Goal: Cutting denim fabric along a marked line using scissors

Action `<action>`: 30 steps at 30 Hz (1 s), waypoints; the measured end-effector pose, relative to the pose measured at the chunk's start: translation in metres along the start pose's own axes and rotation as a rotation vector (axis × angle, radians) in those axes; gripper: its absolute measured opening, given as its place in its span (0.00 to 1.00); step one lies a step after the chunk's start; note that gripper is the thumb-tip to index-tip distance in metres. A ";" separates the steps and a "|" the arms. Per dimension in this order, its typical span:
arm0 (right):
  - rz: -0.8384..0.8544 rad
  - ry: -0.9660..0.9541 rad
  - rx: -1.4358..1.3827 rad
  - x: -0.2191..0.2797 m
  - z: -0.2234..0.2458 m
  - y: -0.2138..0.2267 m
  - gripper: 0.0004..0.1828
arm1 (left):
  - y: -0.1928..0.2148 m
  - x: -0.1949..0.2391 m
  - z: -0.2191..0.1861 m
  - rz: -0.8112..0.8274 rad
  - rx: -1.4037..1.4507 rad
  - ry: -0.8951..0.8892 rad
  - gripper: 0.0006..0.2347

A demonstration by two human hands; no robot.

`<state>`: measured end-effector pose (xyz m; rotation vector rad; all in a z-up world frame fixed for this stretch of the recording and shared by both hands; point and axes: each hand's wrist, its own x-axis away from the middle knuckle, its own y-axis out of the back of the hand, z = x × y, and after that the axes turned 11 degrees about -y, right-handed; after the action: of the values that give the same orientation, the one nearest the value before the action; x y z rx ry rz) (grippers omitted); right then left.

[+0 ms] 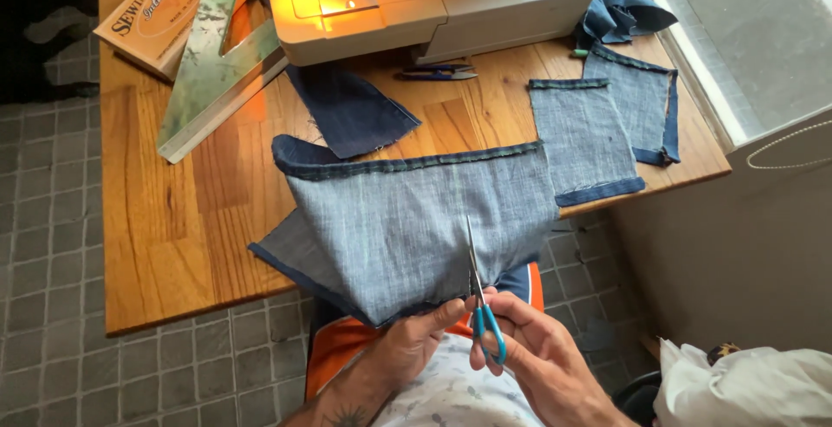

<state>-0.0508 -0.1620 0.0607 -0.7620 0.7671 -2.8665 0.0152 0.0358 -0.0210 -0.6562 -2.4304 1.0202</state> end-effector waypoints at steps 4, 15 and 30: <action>-0.005 -0.042 -0.013 -0.005 0.000 0.006 0.28 | 0.003 -0.002 -0.003 0.026 -0.027 -0.009 0.24; -0.053 -0.069 0.022 -0.017 0.029 -0.012 0.27 | -0.008 0.001 -0.010 0.168 0.098 0.068 0.17; -0.099 -0.095 0.040 -0.034 0.053 -0.015 0.29 | -0.003 0.000 -0.013 0.085 -0.155 0.072 0.10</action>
<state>0.0052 -0.1657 0.0929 -0.9490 0.6761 -2.8968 0.0211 0.0409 -0.0105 -0.8397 -2.4537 0.8309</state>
